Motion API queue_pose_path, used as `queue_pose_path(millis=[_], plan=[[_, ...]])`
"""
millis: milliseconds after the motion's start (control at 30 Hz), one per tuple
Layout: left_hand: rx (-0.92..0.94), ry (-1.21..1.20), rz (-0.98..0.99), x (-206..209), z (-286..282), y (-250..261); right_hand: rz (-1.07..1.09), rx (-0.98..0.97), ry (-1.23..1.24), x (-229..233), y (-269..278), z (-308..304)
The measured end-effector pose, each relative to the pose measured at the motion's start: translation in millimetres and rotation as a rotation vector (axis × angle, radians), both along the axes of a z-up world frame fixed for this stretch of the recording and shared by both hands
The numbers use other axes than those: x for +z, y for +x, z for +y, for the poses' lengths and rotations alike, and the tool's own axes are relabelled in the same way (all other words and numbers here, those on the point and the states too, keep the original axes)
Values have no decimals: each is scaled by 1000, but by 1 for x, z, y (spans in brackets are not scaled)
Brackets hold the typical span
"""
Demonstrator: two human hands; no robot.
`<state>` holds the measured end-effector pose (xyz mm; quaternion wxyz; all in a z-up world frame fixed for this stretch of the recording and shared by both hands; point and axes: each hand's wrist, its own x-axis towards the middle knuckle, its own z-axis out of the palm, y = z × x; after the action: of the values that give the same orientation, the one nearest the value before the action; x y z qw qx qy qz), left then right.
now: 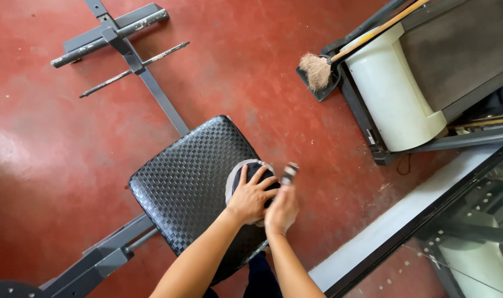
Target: Cleaning a piece of gym equipment with wet cloths.
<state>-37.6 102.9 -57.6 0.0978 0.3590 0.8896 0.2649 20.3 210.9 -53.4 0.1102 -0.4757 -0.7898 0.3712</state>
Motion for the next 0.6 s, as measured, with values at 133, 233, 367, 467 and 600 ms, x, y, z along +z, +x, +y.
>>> queue_pose_path(millis=[133, 233, 367, 467, 600], plan=[[-6, 26, 68, -27, 1, -8, -59, 432, 590, 9, -21, -14], [15, 55, 78, -12, -2, -19, 23, 494, 762, 13, -29, -13], [31, 44, 64, -19, 1, -29, 31, 524, 847, 13, -38, -15], [39, 57, 68, -16, -1, -40, -29, 528, 788, 5, -48, -15], [69, 61, 106, -30, 1, -65, -96, 551, 720, -14, -72, -10]])
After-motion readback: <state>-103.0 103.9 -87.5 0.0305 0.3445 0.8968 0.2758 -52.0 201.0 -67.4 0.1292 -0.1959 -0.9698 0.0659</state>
